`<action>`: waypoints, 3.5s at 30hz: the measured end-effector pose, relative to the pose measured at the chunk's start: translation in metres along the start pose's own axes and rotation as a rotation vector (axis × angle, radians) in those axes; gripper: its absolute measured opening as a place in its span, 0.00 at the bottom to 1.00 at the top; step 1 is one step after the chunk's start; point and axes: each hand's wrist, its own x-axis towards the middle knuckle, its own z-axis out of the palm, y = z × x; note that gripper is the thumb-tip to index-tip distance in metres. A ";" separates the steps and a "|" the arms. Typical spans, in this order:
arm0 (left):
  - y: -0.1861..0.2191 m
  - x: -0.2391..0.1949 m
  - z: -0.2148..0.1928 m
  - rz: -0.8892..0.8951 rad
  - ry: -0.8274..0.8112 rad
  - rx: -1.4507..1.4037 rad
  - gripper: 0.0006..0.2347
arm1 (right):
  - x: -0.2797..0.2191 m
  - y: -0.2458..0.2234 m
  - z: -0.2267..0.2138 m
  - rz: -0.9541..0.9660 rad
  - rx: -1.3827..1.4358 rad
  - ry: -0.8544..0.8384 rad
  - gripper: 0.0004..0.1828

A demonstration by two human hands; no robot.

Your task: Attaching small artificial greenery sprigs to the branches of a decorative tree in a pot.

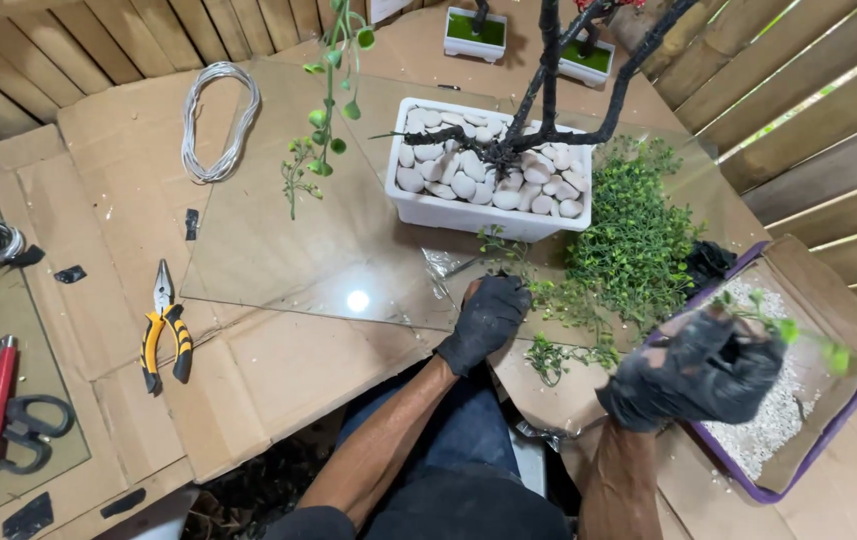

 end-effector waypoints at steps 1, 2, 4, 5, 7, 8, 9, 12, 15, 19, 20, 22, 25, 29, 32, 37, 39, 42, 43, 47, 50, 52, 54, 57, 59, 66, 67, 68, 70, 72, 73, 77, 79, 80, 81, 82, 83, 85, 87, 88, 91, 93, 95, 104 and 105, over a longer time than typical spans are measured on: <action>-0.002 0.002 0.001 -0.015 -0.019 0.019 0.35 | 0.002 0.000 0.000 -0.015 0.052 0.024 0.08; -0.006 -0.002 0.002 -0.038 -0.031 0.037 0.35 | -0.001 0.000 -0.002 -0.022 0.098 0.051 0.07; 0.029 0.048 -0.029 0.051 -0.148 0.199 0.33 | -0.015 -0.001 -0.010 0.016 0.061 0.020 0.07; 0.047 0.094 -0.034 0.153 -0.272 0.365 0.30 | -0.021 -0.003 -0.012 0.047 0.035 -0.014 0.07; 0.071 0.095 -0.025 0.404 -0.542 0.703 0.25 | -0.017 -0.004 -0.005 0.071 0.010 -0.096 0.07; 0.071 0.077 -0.027 0.509 -0.652 0.861 0.22 | -0.029 -0.005 -0.011 0.110 -0.022 -0.142 0.08; 0.061 0.060 -0.051 0.613 -0.764 1.018 0.20 | -0.039 -0.006 -0.016 0.151 -0.053 -0.188 0.08; 0.051 -0.003 -0.056 0.842 -1.023 1.340 0.14 | -0.047 -0.013 -0.016 0.207 -0.092 -0.261 0.10; 0.017 -0.033 0.115 0.826 -0.521 1.556 0.11 | -0.043 -0.035 -0.017 0.308 0.021 -0.235 0.10; 0.015 -0.068 0.282 0.703 0.133 1.585 0.10 | -0.067 -0.048 -0.020 0.399 0.208 -0.375 0.09; 0.014 -0.072 0.285 0.640 0.221 1.440 0.10 | -0.076 -0.040 -0.017 0.292 0.107 -0.435 0.10; 0.009 -0.077 0.305 0.804 0.371 1.764 0.11 | -0.085 -0.064 -0.009 0.252 0.081 -0.493 0.09; 0.025 -0.087 0.328 0.882 0.615 2.066 0.11 | -0.096 -0.080 0.001 0.281 0.134 -0.582 0.10; 0.083 -0.108 0.348 0.567 0.929 1.953 0.11 | -0.095 -0.117 0.002 0.356 0.263 -0.713 0.17; 0.186 -0.122 0.204 0.280 1.109 3.057 0.04 | -0.100 -0.119 -0.004 0.416 0.253 -0.815 0.16; 0.246 -0.106 0.222 0.769 0.685 2.229 0.08 | -0.116 -0.109 -0.007 0.543 0.257 -0.912 0.15; 0.262 -0.099 0.227 0.895 0.511 1.849 0.10 | -0.121 -0.098 -0.009 0.552 0.259 -0.935 0.13; 0.277 -0.091 0.226 1.026 0.184 1.069 0.14 | -0.128 -0.076 -0.010 0.150 0.220 -0.972 0.13; 0.280 -0.090 0.221 1.085 0.401 1.381 0.10 | -0.128 -0.073 -0.009 0.094 0.212 -0.951 0.14; 0.323 -0.089 0.132 0.969 -0.054 0.773 0.12 | -0.128 -0.067 -0.007 0.055 0.230 -0.944 0.13; 0.338 -0.108 0.092 1.086 0.321 1.197 0.10 | -0.129 -0.066 -0.007 0.112 0.199 -0.957 0.13; 0.327 -0.106 0.118 1.008 0.253 1.210 0.13 | -0.125 -0.072 -0.006 0.060 0.241 -0.945 0.12; 0.316 -0.104 0.141 0.934 0.186 1.221 0.17 | -0.123 -0.077 -0.006 0.005 0.284 -0.935 0.11; 0.297 -0.096 0.176 0.921 0.264 1.558 0.15 | -0.123 -0.083 -0.005 0.116 0.287 -0.980 0.11; 0.280 -0.092 0.203 1.033 0.416 1.697 0.15 | -0.123 -0.084 -0.006 0.112 0.292 -0.971 0.10; 0.343 -0.132 0.090 1.146 0.420 0.578 0.15 | -0.118 -0.109 0.048 0.299 0.223 -0.918 0.16; 0.333 -0.130 0.106 1.161 0.465 0.588 0.13 | -0.118 -0.118 0.069 0.160 0.178 -0.918 0.17; 0.324 -0.129 0.123 1.177 0.508 0.601 0.10 | -0.118 -0.129 0.091 0.020 0.137 -0.913 0.19; 0.315 -0.122 0.148 1.180 0.621 0.757 0.11 | -0.126 -0.144 0.138 0.005 0.069 -1.017 0.21; 0.323 -0.122 0.133 1.172 0.735 0.912 0.16 | -0.148 -0.146 0.189 -0.008 -0.004 -1.117 0.24; 0.336 -0.126 0.105 1.146 0.584 0.784 0.13 | -0.166 -0.141 0.216 -0.138 -0.115 -0.913 0.24; 0.385 -0.136 -0.005 0.982 -0.002 0.265 0.24 | -0.180 -0.144 0.257 -0.251 -0.283 -0.746 0.19; 0.387 -0.145 -0.031 0.980 0.049 0.456 0.24 | -0.180 -0.145 0.262 -0.238 -0.287 -0.742 0.18; 0.386 -0.149 -0.045 0.974 0.100 0.646 0.25 | -0.180 -0.144 0.264 -0.226 -0.290 -0.739 0.17; 0.376 -0.149 -0.020 0.974 0.101 0.640 0.25 | -0.180 -0.147 0.263 -0.228 -0.295 -0.741 0.17; 0.366 -0.152 0.006 0.998 0.335 1.034 0.24 | -0.181 -0.150 0.262 -0.236 -0.327 -0.690 0.17; 0.355 -0.154 0.032 0.985 0.577 1.426 0.23 | -0.182 -0.153 0.260 -0.245 -0.359 -0.639 0.17; 0.358 -0.150 -0.001 1.006 0.337 1.005 0.24 | -0.184 -0.145 0.260 -0.138 -0.286 -0.682 0.19; 0.332 -0.162 0.029 0.990 0.103 0.583 0.24 | -0.182 -0.140 0.258 -0.028 -0.213 -0.719 0.21; 0.317 -0.154 0.080 1.014 0.509 0.843 0.24 | -0.178 -0.140 0.257 0.136 -0.056 -0.763 0.17; 0.305 -0.126 0.124 1.035 0.954 1.063 0.23 | -0.168 -0.142 0.254 0.547 0.346 -0.844 0.08; 0.306 -0.125 0.117 1.076 0.983 1.033 0.22 | -0.162 -0.144 0.254 0.793 0.594 -0.877 0.05; 0.306 -0.125 0.117 1.083 0.980 1.054 0.22 | -0.156 -0.143 0.253 1.288 1.097 -0.883 0.12; 0.303 -0.126 0.110 1.083 0.969 1.157 0.22 | -0.163 -0.114 0.252 1.649 1.533 -1.063 0.05; 0.303 -0.127 0.110 1.079 0.971 1.159 0.22 | -0.167 -0.116 0.253 1.653 1.534 -1.060 0.05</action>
